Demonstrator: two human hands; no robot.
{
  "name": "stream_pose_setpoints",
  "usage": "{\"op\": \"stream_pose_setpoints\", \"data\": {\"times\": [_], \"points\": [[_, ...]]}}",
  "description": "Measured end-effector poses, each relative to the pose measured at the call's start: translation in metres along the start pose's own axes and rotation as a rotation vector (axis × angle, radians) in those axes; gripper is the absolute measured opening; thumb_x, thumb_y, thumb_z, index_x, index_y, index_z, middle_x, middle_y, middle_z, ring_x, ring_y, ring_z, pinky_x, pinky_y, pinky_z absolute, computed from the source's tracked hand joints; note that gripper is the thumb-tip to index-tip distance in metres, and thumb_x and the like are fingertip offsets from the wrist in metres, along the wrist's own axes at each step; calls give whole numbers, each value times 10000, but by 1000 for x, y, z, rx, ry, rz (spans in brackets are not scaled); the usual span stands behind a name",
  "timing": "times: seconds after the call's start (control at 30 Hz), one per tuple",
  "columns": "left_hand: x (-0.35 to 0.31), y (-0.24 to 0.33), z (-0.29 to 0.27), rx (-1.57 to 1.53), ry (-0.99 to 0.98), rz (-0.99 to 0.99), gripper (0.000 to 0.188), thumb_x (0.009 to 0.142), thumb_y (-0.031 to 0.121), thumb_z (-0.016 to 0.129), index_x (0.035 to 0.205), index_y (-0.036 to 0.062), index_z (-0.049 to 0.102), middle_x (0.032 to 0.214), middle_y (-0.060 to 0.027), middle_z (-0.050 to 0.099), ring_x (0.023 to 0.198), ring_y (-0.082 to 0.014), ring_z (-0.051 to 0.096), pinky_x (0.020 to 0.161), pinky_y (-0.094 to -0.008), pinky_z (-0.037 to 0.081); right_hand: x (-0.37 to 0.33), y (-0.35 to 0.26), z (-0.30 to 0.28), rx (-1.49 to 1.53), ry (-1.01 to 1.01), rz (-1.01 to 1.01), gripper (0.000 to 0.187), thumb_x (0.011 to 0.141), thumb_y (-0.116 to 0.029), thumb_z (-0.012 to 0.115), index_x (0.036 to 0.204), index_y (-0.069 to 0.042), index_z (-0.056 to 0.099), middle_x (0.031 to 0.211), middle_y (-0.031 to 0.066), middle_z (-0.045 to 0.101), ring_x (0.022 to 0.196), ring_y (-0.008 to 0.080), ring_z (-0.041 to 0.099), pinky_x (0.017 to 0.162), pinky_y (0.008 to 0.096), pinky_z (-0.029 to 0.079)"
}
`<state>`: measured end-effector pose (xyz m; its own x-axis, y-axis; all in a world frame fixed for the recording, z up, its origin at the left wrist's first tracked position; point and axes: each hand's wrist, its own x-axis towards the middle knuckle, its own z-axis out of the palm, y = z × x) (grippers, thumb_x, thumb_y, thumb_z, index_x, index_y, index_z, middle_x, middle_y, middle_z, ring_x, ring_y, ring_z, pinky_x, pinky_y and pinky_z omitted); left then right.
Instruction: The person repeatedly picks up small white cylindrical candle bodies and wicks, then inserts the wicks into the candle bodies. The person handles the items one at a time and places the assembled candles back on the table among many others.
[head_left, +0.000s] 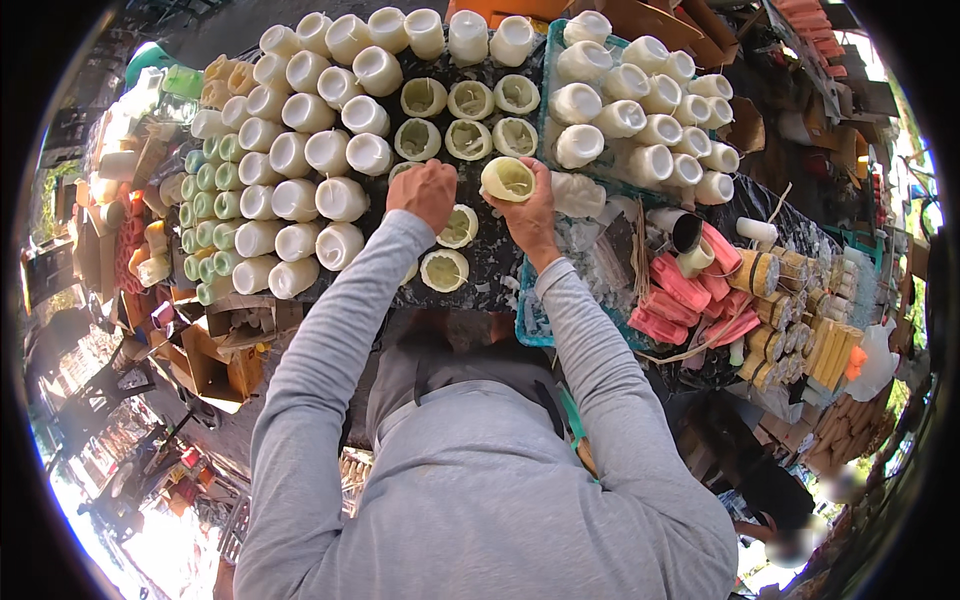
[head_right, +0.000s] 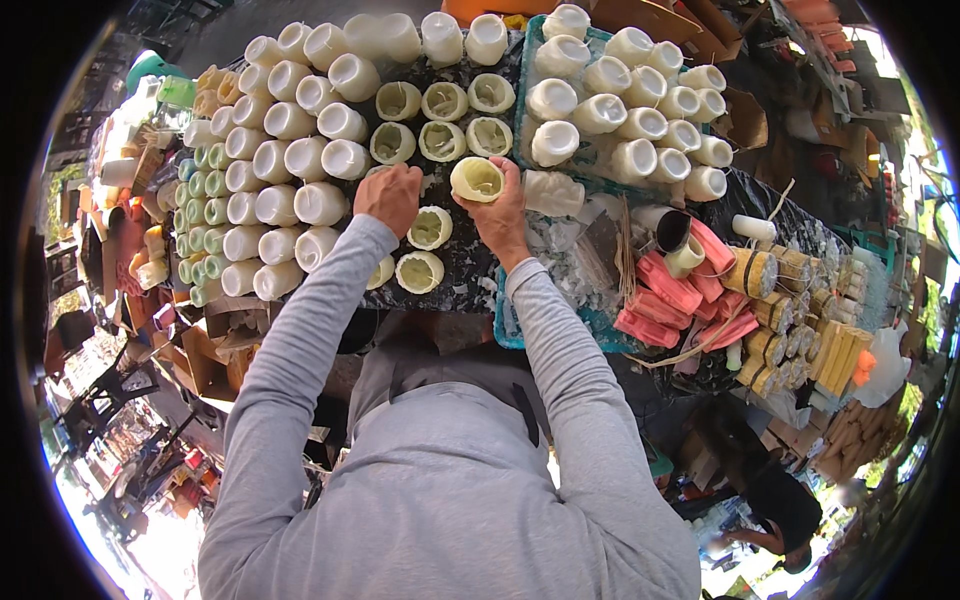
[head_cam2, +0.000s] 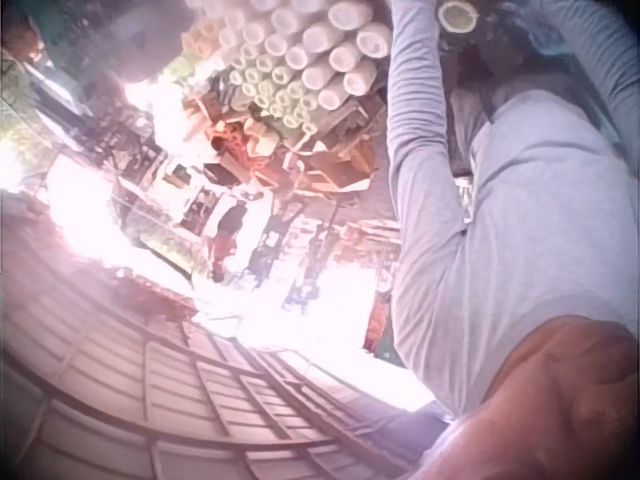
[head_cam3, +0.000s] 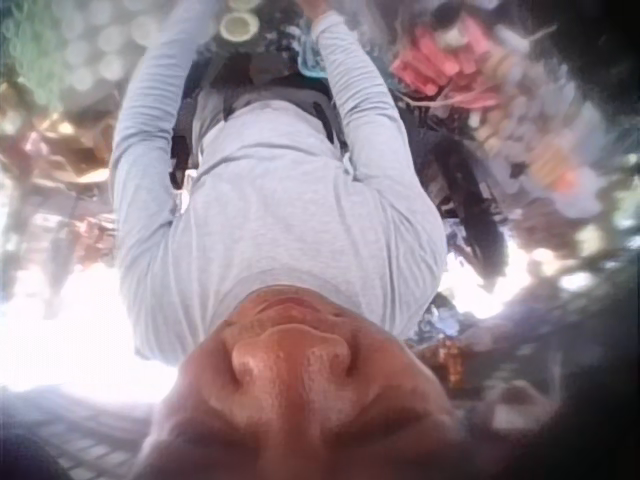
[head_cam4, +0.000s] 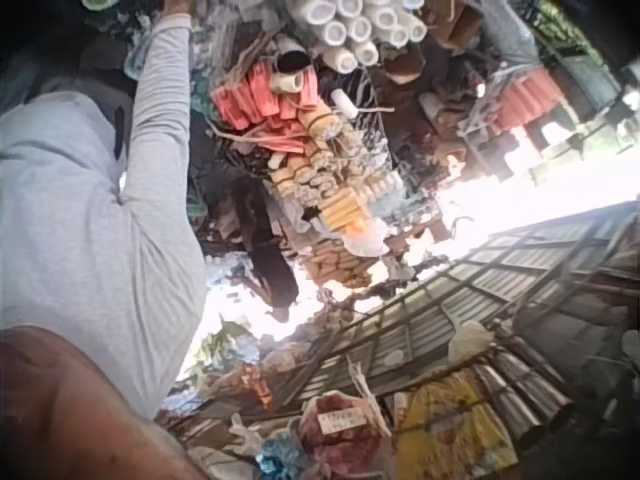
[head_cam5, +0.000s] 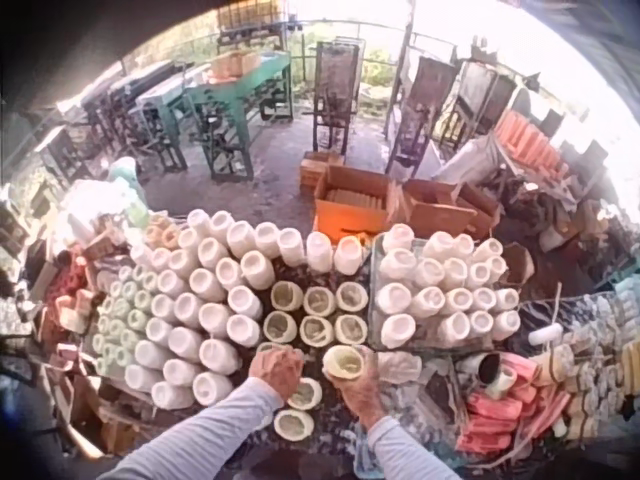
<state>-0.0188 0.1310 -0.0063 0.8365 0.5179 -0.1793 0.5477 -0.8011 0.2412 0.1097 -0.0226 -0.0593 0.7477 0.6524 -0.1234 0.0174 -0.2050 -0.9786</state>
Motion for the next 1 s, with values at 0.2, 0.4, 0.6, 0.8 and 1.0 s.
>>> {"op": "stream_pose_setpoints", "data": {"times": [0.2, 0.4, 0.6, 0.8, 1.0], "points": [[33, -14, -3, -99, -308, 59, 203, 855, 85, 603, 994, 67, 750, 1070, -185, 753, 946, -410, 724, 866, -498, 581, 0, 33, 32, -382, 75, -144, 812, 676, -154, 994, 1334, -80, 525, 1224, 153, 711, 1110, 355, 672, 1005, 453, 523], [5, -22, 5, -46, 199, 174, 110, 855, 97, 649, 909, 56, 735, 917, -121, 673, 965, -324, 676, 875, -461, 539, -1, 54, 23, -499, 41, -275, 788, 698, -110, 965, 1358, -67, 538, 1283, 168, 671, 1163, 383, 660, 995, 447, 541], [30, -28, 24, 209, -244, 726, 95, 840, 156, 657, 827, 102, 733, 866, -53, 684, 967, -242, 637, 930, -396, 491, -12, 39, 13, -458, 196, -224, 783, 708, -25, 923, 1395, -39, 546, 1302, 193, 651, 1211, 401, 636, 1031, 461, 525], [70, -7, 46, 464, -524, 651, 218, 965, 222, 621, 942, 109, 806, 974, -101, 799, 935, -288, 773, 811, -422, 590, -31, 18, 3, -428, 265, -77, 774, 690, -25, 948, 1370, -35, 578, 1267, 151, 666, 1154, 338, 670, 1005, 416, 538], [77, 12, 54, 399, -532, 458, 186, 918, 156, 668, 1010, 94, 818, 1037, -145, 800, 958, -320, 785, 811, -439, 632, -32, 13, -3, -375, 179, -80, 758, 674, -40, 957, 1341, -56, 596, 1262, 150, 660, 1165, 347, 658, 1009, 426, 532]]}}
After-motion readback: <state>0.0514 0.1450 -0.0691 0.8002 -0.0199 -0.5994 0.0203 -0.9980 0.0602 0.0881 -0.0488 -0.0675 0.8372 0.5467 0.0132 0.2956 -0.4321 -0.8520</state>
